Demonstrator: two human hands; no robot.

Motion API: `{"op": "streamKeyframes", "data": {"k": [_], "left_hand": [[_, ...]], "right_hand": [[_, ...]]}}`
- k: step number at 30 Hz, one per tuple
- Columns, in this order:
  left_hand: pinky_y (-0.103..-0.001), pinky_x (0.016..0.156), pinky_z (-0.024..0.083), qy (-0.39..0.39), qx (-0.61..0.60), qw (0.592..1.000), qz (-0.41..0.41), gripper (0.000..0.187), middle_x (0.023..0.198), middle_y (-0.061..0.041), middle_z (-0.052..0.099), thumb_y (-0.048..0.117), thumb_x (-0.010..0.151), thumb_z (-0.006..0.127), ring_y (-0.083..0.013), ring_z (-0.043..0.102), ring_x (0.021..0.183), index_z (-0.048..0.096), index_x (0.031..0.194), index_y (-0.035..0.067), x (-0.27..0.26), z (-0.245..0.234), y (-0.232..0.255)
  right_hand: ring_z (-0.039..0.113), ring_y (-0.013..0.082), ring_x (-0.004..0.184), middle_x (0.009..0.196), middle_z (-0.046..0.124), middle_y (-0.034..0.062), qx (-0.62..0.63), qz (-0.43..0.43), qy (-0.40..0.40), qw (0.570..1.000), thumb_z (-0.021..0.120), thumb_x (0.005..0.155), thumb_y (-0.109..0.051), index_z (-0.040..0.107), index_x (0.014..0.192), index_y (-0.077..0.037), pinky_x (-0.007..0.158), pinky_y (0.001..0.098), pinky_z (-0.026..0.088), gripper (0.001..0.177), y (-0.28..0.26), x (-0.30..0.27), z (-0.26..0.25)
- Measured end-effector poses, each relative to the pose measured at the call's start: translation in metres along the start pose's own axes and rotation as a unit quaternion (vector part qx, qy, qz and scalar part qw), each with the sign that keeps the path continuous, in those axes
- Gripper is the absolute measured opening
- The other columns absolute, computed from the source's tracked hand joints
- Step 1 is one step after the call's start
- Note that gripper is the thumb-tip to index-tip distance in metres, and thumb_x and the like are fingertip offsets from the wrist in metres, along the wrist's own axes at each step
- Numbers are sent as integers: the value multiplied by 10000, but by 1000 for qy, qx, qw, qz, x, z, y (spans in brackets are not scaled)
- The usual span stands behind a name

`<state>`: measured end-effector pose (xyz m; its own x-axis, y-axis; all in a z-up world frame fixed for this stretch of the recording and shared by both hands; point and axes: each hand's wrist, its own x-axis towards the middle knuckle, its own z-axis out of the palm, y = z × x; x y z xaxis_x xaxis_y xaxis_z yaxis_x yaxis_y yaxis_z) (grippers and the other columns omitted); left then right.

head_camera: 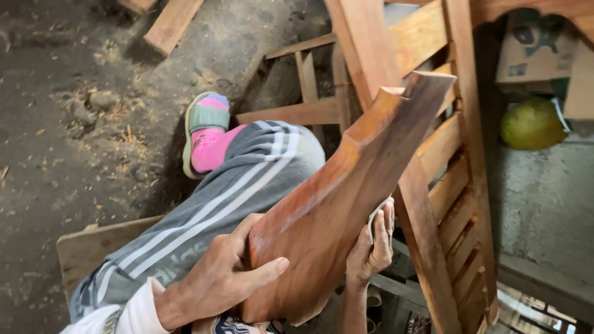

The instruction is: Sand a curved wooden furniture component using a piece of sandpaper

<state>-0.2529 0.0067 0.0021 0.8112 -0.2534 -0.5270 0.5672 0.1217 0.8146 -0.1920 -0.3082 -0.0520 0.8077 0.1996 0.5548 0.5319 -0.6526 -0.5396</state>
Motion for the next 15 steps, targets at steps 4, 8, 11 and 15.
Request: {"op": "streamKeyframes", "data": {"k": [4,8,11,15], "left_hand": [[-261,661,508,-10,21,998,55,465,808,67,726,428,847,726,-68,596,687,622,1257,236,4,-4,-2],[-280,641,478,-4,19,1000,-5,415,716,48,639,424,833,741,-111,529,642,643,1198,250,8,-6,-3],[-287,556,424,2,4,1000,3,382,656,35,561,411,840,758,-124,450,573,657,1163,234,10,-4,-9],[-275,597,457,-8,-25,1000,10,388,708,44,607,390,845,762,-117,486,623,659,1181,226,10,-5,-9]], "right_hand": [[463,426,1489,1536,483,258,-29,-2,5,1000,502,1115,-91,537,1416,27,1287,546,410,325,-2,2,2],[469,452,1470,1491,527,235,-110,-81,-28,990,552,1087,-44,581,1358,48,1249,548,451,287,0,4,-7],[543,391,1381,1361,641,152,-176,-151,-78,970,506,1094,-164,723,1160,-65,1209,573,373,247,-41,18,4],[666,393,1123,1072,749,48,-160,-201,-149,955,604,975,-96,766,906,-128,1203,600,242,179,-81,46,16]]}}
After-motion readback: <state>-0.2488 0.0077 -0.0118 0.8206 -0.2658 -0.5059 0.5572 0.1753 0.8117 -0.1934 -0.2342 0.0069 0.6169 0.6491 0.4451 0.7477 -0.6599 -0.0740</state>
